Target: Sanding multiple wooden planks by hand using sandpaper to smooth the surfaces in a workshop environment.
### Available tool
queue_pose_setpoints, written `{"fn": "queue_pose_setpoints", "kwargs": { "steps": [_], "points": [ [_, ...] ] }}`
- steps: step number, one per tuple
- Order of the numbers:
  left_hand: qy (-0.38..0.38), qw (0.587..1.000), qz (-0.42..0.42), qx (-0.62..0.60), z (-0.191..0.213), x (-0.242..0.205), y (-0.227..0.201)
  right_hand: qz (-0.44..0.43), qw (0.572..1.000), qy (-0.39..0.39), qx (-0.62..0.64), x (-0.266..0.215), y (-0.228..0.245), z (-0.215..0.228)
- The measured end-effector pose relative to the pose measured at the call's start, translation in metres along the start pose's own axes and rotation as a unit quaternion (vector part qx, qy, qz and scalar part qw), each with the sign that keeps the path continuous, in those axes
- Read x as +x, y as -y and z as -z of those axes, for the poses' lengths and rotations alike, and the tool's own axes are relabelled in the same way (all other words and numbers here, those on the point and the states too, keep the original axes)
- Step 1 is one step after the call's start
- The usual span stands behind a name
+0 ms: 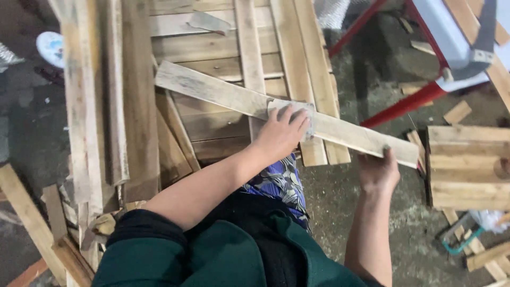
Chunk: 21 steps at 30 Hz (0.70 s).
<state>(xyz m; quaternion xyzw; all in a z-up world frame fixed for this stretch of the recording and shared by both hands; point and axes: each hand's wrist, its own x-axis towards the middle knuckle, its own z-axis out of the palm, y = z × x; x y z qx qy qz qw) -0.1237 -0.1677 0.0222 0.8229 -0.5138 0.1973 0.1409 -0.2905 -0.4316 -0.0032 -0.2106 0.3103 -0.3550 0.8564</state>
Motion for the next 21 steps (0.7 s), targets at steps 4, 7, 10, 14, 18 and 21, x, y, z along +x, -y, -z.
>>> {"fn": "queue_pose_setpoints", "kwargs": {
  "steps": [4,7,10,14,18,21],
  "points": [
    [0.020,0.997,0.049,0.063,0.031,-0.041,0.067,0.066,0.993,-0.048,-0.081,-0.032,0.022,-0.019],
    [-0.072,0.971,0.218,0.060,0.028,-0.082,0.138,0.154,0.980,-0.065,-0.109,-0.052,0.057,-0.026],
    [0.015,0.905,0.364,0.218,-0.004,-0.111,0.195,0.218,0.971,-0.053,-0.081,-0.067,0.086,-0.029],
    [0.021,0.907,0.411,-0.096,0.074,-0.059,0.112,0.320,0.882,0.163,-0.305,-0.111,0.097,-0.030],
    [-0.054,0.997,0.054,-0.027,0.107,-0.031,0.001,0.446,0.797,0.192,-0.360,-0.115,0.106,-0.023],
    [-0.078,0.995,0.004,-0.065,0.112,-0.040,0.001,0.775,0.312,0.161,-0.526,-0.145,0.101,-0.045]
  ]
}}
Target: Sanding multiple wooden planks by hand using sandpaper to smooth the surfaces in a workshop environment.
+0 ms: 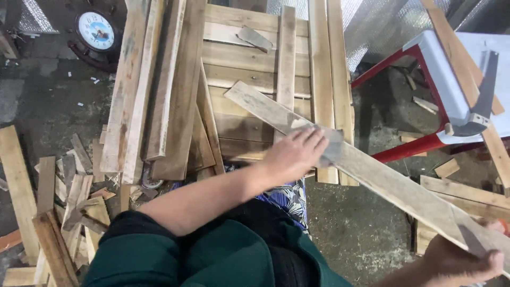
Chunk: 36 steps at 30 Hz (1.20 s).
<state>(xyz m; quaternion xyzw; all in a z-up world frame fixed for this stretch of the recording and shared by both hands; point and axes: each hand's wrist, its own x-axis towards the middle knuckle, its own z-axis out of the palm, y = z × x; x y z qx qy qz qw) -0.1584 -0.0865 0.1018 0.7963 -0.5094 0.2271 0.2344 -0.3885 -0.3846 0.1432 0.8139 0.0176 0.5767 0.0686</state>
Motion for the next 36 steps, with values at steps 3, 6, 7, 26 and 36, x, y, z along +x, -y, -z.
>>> {"fn": "queue_pose_setpoints", "kwargs": {
  "steps": [3,6,7,26,36],
  "points": [
    [-0.018,0.989,0.119,-0.087,0.009,-0.014,0.046,-0.360,0.883,0.056,0.295,-0.007,-0.006,0.010],
    [0.171,0.882,0.427,-0.103,0.035,-0.022,0.106,-0.476,0.708,-0.089,0.514,-0.012,-0.011,0.006],
    [0.170,0.883,0.426,-0.101,0.006,-0.042,0.137,-0.475,0.708,-0.091,0.515,-0.014,-0.010,0.009],
    [0.007,0.974,0.179,-0.137,0.061,-0.009,0.033,-0.489,0.658,-0.074,0.567,-0.064,-0.055,0.007],
    [0.078,0.910,0.360,0.189,-0.036,-0.078,0.156,-0.465,0.721,-0.026,0.513,-0.049,-0.048,0.010]
  ]
}}
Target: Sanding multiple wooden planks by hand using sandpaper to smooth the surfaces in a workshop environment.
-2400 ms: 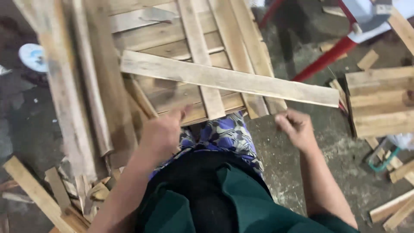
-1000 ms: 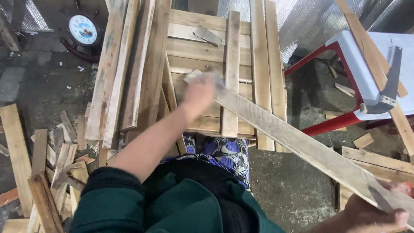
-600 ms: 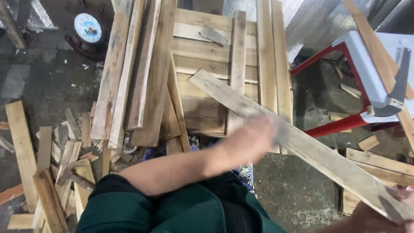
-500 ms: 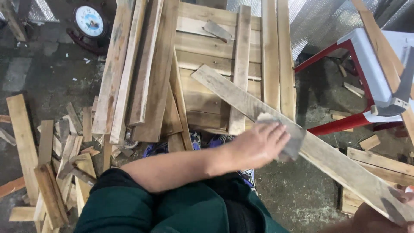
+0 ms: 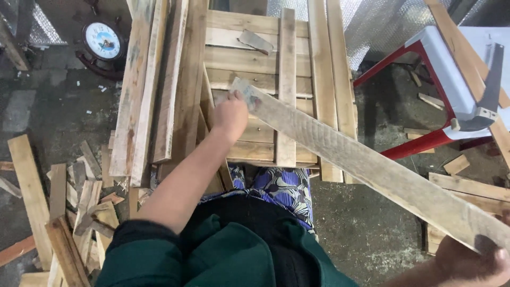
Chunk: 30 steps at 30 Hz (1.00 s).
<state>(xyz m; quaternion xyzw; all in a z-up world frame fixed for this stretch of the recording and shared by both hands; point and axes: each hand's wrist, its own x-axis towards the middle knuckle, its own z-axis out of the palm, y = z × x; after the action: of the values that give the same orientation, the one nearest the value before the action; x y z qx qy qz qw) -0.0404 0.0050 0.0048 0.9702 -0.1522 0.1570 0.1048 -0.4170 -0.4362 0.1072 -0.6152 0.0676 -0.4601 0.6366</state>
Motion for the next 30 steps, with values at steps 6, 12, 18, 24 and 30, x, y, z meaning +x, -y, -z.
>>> {"fn": "queue_pose_setpoints", "kwargs": {
  "steps": [6,12,18,24,30],
  "points": [
    [-0.032,0.967,-0.175,-0.183,0.140,-0.035,-0.096,-0.036,0.994,0.095,0.047,0.005,0.027,-0.031],
    [-0.161,0.894,-0.349,-0.231,0.206,-0.075,-0.141,-0.030,0.933,0.222,0.282,0.026,-0.071,0.144],
    [0.112,0.952,-0.263,-0.109,0.184,-0.052,-0.087,0.060,0.936,0.309,0.159,0.010,-0.045,0.105],
    [0.201,0.974,-0.092,-0.053,0.117,-0.031,0.014,0.075,0.935,0.341,0.063,0.012,-0.019,0.073],
    [0.184,0.981,-0.053,0.005,0.087,-0.038,0.002,0.052,0.916,0.377,0.130,0.021,-0.033,0.096]
  ]
}}
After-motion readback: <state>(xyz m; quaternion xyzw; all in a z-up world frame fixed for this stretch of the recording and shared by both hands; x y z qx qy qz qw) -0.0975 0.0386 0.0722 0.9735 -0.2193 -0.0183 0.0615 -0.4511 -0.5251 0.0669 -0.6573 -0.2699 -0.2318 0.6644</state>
